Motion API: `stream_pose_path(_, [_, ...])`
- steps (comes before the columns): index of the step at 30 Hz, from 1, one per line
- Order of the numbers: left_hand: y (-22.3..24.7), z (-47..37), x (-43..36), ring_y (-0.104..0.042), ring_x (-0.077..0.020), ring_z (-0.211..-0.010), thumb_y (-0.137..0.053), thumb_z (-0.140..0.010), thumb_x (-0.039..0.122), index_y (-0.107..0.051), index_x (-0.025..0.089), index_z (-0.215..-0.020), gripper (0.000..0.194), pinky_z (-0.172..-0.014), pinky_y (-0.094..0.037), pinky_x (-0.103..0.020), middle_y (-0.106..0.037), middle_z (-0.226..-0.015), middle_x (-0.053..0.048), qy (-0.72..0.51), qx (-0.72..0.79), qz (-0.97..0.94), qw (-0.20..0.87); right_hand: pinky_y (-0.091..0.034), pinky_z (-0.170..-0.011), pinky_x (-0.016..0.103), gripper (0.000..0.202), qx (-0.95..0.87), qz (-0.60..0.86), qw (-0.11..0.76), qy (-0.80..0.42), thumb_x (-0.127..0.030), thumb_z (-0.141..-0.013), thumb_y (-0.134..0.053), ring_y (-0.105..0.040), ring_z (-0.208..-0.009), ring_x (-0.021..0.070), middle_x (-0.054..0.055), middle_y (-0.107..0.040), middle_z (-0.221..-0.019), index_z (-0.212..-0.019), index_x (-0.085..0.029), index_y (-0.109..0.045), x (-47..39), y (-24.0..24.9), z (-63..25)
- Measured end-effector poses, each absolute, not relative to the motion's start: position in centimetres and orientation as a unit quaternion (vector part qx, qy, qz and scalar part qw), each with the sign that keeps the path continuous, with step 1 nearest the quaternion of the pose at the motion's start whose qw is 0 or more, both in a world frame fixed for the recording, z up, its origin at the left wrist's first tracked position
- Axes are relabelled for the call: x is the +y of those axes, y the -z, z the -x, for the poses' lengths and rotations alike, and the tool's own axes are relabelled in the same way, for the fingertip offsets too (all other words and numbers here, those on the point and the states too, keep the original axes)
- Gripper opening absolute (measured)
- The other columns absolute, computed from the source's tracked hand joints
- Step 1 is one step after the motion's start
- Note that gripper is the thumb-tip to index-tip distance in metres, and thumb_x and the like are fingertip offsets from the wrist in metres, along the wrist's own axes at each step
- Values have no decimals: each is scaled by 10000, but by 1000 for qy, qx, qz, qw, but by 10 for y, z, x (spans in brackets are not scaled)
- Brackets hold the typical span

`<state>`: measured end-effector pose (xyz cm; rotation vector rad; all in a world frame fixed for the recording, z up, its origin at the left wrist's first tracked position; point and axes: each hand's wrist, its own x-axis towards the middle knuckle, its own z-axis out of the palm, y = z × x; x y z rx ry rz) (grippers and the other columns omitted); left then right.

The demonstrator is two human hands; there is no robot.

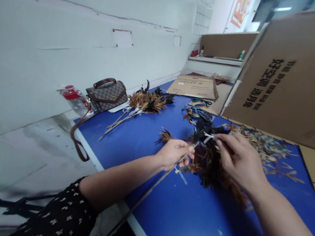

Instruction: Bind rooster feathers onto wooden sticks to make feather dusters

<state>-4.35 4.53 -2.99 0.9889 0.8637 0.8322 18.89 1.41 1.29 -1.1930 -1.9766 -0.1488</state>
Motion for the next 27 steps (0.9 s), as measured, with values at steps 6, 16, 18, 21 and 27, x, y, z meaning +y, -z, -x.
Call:
stream_pose_path(6, [28,19,3,-445,-47,-424,-724,-973,307,-682,120,-738,303,-460,-326,-194,-559,-518,22,-252,390,-566,681,-517,-764,371,209,-827,432,358,-39,-330,-1065,-606,-660,-821,222,72,-687,-915,-1139,-243,-781,-51,-18,-211])
stream_pose_path(16, [28,-27,-25,-429,-60,-483,-673,-973,368,-700,128,-813,290,-517,-303,-210,-559,-563,28,-254,366,-648,617,-445,-837,381,103,-849,432,303,2,-212,-980,-617,-648,-848,238,66,-727,-891,-980,-227,-718,-96,-16,-249])
stream_pose_path(18, [27,-33,-29,-424,-59,-482,-715,-944,452,-715,119,-832,352,-517,-288,-214,-563,-565,20,-270,361,-642,620,-410,-853,386,126,-854,436,280,40,-170,-958,-602,-625,-837,232,64,-709,-853,-912,-219,-709,-100,-23,-250])
stream_pose_path(21, [27,-40,-36,-407,-55,-468,-800,-860,532,-717,109,-839,432,-501,-252,-222,-569,-560,10,-295,346,-614,645,-380,-869,384,167,-855,448,254,62,-137,-932,-591,-623,-824,215,54,-699,-818,-825,-214,-693,-105,-30,-245])
stream_pose_path(27, [25,-54,-50,-399,-47,-480,-944,-675,523,-691,85,-762,513,-475,-166,-234,-564,-598,-6,-319,324,-549,701,-397,-891,411,174,-841,461,267,94,-129,-899,-598,-635,-807,222,78,-716,-828,-800,-208,-717,-104,-28,-239])
